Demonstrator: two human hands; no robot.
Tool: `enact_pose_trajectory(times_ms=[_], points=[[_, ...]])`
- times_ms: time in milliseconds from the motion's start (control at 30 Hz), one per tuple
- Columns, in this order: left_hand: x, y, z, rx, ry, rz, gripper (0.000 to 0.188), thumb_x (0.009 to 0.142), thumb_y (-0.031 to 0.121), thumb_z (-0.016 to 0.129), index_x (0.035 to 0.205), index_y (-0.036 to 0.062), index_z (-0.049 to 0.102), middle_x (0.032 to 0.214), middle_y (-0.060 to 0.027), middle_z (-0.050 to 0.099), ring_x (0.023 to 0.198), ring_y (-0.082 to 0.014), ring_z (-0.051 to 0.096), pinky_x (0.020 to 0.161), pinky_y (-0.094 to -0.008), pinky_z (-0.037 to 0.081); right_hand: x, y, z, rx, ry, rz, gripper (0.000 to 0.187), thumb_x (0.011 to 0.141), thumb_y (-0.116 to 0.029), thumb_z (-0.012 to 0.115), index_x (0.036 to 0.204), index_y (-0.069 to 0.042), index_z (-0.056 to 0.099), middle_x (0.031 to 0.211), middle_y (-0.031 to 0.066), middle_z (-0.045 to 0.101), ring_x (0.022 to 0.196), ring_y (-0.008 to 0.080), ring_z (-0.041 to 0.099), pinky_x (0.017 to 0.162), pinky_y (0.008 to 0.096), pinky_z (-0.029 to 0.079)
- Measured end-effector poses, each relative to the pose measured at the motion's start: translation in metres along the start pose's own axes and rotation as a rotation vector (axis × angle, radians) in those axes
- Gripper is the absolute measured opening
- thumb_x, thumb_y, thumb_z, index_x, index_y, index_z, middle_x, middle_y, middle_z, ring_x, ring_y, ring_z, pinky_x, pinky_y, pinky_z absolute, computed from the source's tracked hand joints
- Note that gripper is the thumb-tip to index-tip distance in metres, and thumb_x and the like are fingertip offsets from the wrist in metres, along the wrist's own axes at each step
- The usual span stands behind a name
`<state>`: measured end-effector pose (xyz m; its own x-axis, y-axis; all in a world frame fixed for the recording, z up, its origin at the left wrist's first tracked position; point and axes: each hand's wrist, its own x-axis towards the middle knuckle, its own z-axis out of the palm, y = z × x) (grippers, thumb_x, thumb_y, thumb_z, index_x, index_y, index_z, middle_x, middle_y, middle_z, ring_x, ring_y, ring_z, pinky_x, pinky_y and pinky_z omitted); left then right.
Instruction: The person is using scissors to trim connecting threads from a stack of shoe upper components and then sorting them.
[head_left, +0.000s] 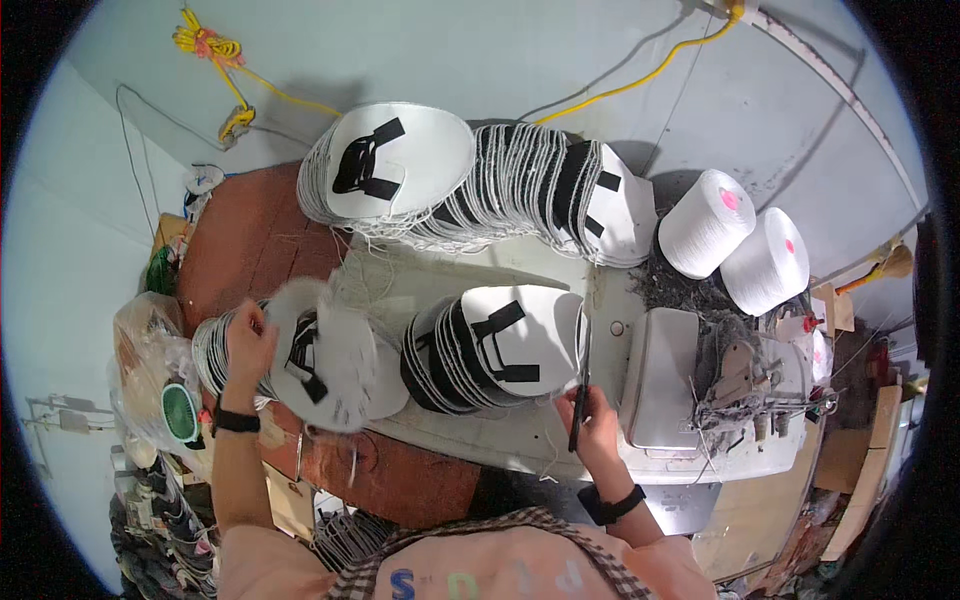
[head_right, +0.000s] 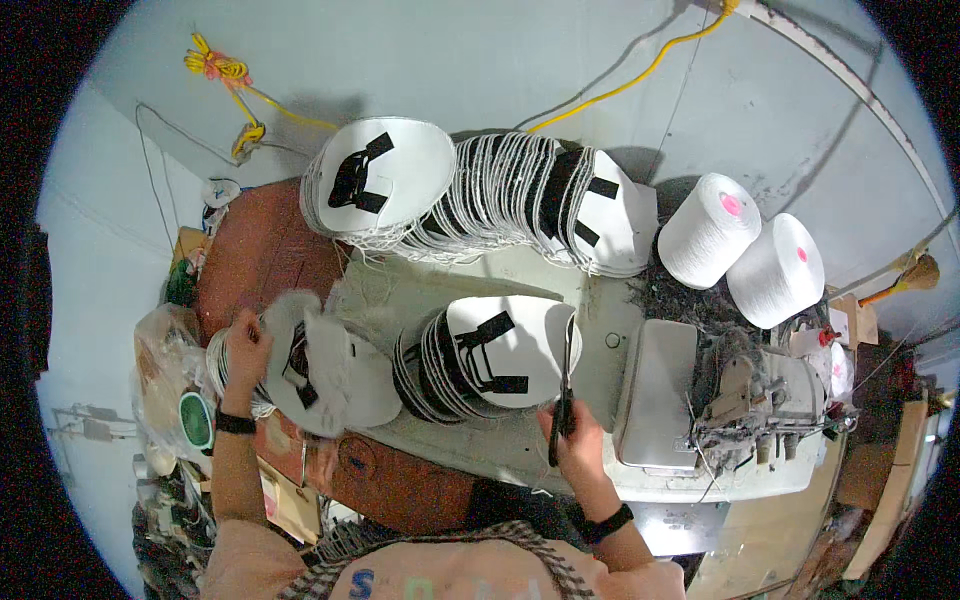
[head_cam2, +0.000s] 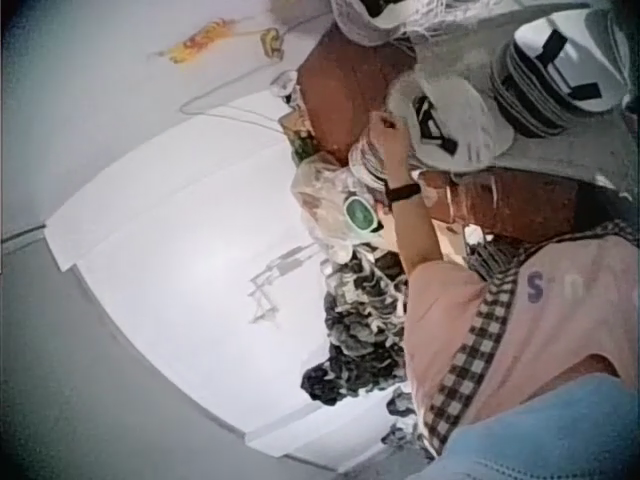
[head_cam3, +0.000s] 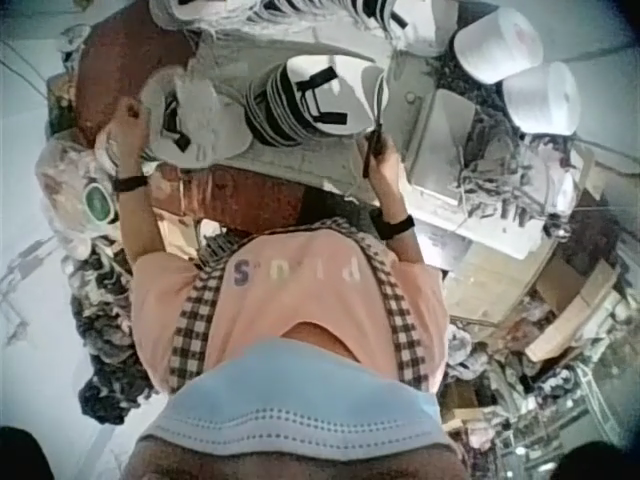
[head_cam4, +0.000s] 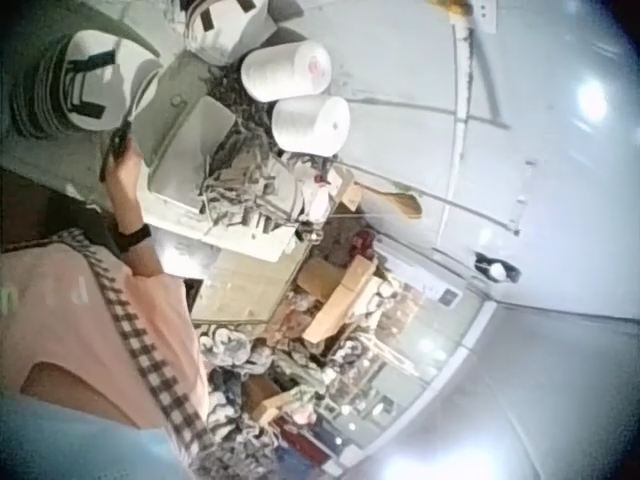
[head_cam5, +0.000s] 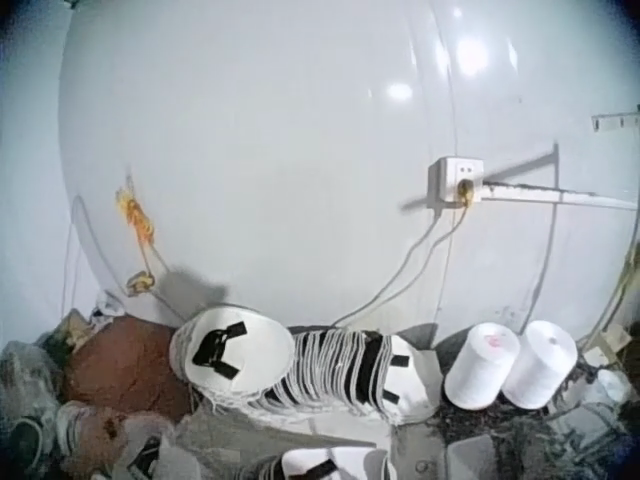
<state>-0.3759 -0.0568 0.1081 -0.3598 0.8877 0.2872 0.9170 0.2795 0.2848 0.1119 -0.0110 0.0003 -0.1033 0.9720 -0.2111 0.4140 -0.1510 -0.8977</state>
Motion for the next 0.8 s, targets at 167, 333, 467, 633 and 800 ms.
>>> enact_pose_trajectory(times_ms=[167,333,467,633,800], points=[[-0.064,0.075,0.024,0.144,0.112,0.1,0.034,0.073,0.013,0.071,0.099,0.0026,0.051,0.099,-0.0168,0.056,0.09,-0.0379,0.056,0.079,-0.0479,0.045,0.027,-0.023,0.015,-0.07,-0.115,-0.039,0.029,0.083,-0.022,0.075,0.095,-0.001,0.06,0.075,0.0063,0.065,0.07,0.013,0.06,0.066,0.0293,0.049],[-0.13,0.125,0.096,-0.397,-0.48,-0.264,0.073,0.08,0.039,0.073,0.132,-0.003,0.044,0.125,-0.0252,0.053,0.116,-0.0387,0.052,0.098,-0.044,0.043,0.053,-0.036,0.076,-0.137,-0.43,0.019,0.058,0.076,-0.039,0.08,0.107,0.003,0.055,0.099,0.019,0.068,0.092,0.0297,0.066,0.08,0.0384,0.051],[-0.128,0.129,0.172,-0.756,-0.418,-0.397,0.075,0.086,0.041,0.067,0.14,-0.003,0.038,0.127,-0.0284,0.051,0.121,-0.0403,0.05,0.102,-0.0435,0.041,0.054,0.003,0.139,0.284,-0.476,-0.083,0.045,0.085,-0.027,0.075,0.112,0.001,0.051,0.099,0.0071,0.063,0.09,0.013,0.058,0.078,0.029,0.048],[-0.078,0.177,0.1,-0.927,-0.134,-0.11,0.062,0.092,0.029,0.06,0.141,-0.0001,0.037,0.122,-0.0291,0.052,0.111,-0.0403,0.053,0.097,-0.0426,0.042,0.04,-0.112,0.097,0.358,-0.376,-0.327,0.047,0.091,-0.013,0.065,0.13,0.0,0.043,0.111,0.0106,0.061,0.104,0.014,0.056,0.089,0.0296,0.045],[0.051,0.177,0.061,-1.118,0.174,0.058,0.051,0.095,0.022,0.053,0.139,-0.0002,0.04,0.127,-0.0249,0.053,0.117,-0.0375,0.052,0.1,-0.0421,0.04,0.105,-0.251,0.092,0.096,-0.246,-0.629,0.032,0.088,-0.018,0.066,0.108,0.001,0.05,0.089,0.0151,0.067,0.08,0.0172,0.064,0.071,0.0333,0.05]])
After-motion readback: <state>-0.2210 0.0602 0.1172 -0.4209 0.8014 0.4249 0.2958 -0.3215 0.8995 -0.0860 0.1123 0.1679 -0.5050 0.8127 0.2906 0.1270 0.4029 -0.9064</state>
